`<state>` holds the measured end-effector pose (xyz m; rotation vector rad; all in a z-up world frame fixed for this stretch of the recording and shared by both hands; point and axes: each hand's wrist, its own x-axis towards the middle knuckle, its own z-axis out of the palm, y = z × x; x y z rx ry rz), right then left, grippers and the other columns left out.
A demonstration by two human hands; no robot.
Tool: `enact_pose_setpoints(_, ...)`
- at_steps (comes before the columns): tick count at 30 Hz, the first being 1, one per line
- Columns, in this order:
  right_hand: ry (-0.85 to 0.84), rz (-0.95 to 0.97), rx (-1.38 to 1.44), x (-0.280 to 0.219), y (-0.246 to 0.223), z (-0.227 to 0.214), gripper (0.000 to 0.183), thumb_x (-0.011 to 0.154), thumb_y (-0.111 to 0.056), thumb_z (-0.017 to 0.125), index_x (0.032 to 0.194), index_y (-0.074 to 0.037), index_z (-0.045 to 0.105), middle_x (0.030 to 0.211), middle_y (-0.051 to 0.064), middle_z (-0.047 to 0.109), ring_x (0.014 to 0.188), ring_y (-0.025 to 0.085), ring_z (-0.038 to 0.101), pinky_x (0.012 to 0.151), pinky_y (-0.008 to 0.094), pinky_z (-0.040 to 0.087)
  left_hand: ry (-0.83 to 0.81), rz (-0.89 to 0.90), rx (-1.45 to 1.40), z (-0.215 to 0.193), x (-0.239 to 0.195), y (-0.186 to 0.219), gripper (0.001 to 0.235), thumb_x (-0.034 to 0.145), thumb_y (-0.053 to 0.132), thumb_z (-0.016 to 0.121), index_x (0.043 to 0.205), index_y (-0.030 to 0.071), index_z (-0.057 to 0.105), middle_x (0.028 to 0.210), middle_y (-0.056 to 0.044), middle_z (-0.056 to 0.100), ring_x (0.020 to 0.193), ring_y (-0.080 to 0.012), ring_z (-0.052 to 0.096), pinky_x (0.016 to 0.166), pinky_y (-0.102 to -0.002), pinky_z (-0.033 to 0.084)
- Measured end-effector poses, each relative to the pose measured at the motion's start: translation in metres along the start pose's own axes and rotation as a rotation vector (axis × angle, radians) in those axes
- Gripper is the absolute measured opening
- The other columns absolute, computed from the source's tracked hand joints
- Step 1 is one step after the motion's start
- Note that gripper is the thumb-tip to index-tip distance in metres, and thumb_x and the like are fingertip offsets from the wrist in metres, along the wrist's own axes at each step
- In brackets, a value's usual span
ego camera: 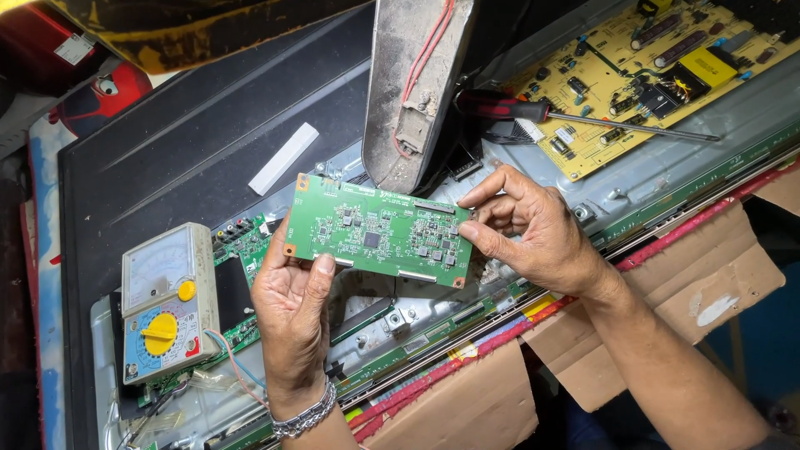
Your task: The person holds a green circuit board, then picks up a soldering iron and solder wire. They proceed to solder various components on the board, applying heat and solder to specific points while holding the board steady.
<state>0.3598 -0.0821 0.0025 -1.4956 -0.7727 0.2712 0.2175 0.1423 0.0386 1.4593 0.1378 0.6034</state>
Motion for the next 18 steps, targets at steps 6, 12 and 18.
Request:
enact_pose_setpoints(6, 0.005, 0.027, 0.009, 0.001, -0.001, 0.0, 0.023, 0.093, -0.015, 0.073, 0.112, -0.007, 0.062, 0.079, 0.002, 0.071, 0.071, 0.007, 0.071, 0.067, 0.02, 0.058, -0.016, 0.002, 0.016, 0.005, 0.0, 0.008, 0.07, 0.094, 0.009, 0.06, 0.157, -0.002, 0.032, 0.151, -0.018, 0.05, 0.131, -0.024, 0.056, 0.115, -0.036, 0.045)
enact_pose_setpoints(12, 0.07, 0.014, 0.085, 0.004, -0.002, 0.003, 0.025, 0.098, -0.015, 0.066, 0.119, -0.003, 0.062, 0.086, 0.005, 0.069, 0.073, 0.009, 0.07, 0.067, 0.02, 0.06, -0.067, 0.008, 0.108, 0.013, -0.001, 0.022, 0.08, 0.09, 0.012, 0.062, 0.16, 0.003, 0.026, 0.165, -0.013, 0.034, 0.14, -0.0203, 0.045, 0.114, -0.031, 0.04)
enact_pose_setpoints(18, 0.15, -0.016, 0.096, 0.006, 0.002, 0.003, 0.025, 0.102, -0.013, 0.06, 0.126, -0.004, 0.06, 0.089, 0.003, 0.063, 0.075, 0.004, 0.055, 0.069, 0.018, 0.048, -0.102, -0.05, -0.014, 0.008, -0.006, 0.016, 0.066, 0.09, 0.013, 0.064, 0.149, 0.002, 0.037, 0.131, -0.016, 0.052, 0.106, -0.0178, 0.055, 0.093, -0.029, 0.044)
